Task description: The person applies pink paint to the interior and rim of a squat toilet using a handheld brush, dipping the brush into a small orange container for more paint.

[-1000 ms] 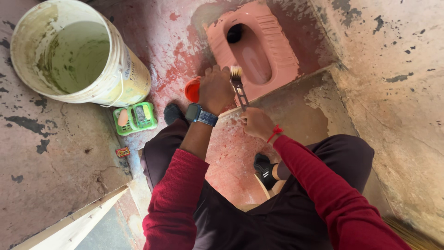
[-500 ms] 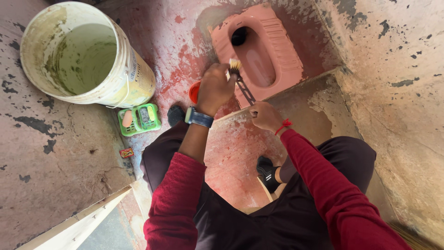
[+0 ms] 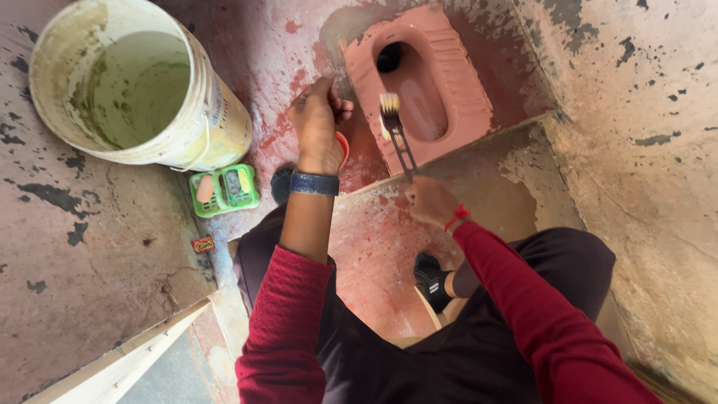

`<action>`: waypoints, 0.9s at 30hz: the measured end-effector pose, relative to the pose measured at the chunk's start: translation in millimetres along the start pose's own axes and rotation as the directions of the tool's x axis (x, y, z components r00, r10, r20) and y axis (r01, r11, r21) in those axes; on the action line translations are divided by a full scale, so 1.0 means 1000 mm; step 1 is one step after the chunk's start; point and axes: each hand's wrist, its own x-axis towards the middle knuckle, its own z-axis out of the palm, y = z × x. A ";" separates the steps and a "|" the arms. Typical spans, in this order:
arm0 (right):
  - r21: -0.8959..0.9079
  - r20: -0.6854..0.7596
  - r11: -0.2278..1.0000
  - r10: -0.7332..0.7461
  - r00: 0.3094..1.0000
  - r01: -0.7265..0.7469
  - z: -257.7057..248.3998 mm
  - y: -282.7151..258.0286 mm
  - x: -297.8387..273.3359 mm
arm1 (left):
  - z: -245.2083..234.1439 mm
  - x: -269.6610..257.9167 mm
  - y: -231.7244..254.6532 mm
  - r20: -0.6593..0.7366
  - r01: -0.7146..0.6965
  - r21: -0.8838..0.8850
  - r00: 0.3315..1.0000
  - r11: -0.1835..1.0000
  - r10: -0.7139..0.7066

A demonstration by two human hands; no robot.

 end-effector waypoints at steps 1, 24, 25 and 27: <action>-0.022 0.001 0.999 -0.038 0.999 0.038 0.003 -0.002 -0.003 | -0.001 0.000 0.004 -0.007 -0.023 -0.022 1.000 0.999 0.023; 0.184 -0.224 0.977 -0.061 0.973 0.104 -0.033 -0.042 -0.004 | -0.003 0.005 -0.073 0.150 0.045 0.555 0.977 0.831 -0.154; 0.185 -0.262 0.975 -0.069 0.963 0.120 -0.033 -0.049 -0.006 | -0.006 0.006 -0.091 0.139 0.091 0.575 0.969 0.813 -0.206; 0.190 -0.309 0.966 -0.113 0.944 0.177 -0.033 -0.055 -0.009 | -0.017 0.004 -0.127 0.119 0.125 0.626 0.960 0.770 -0.253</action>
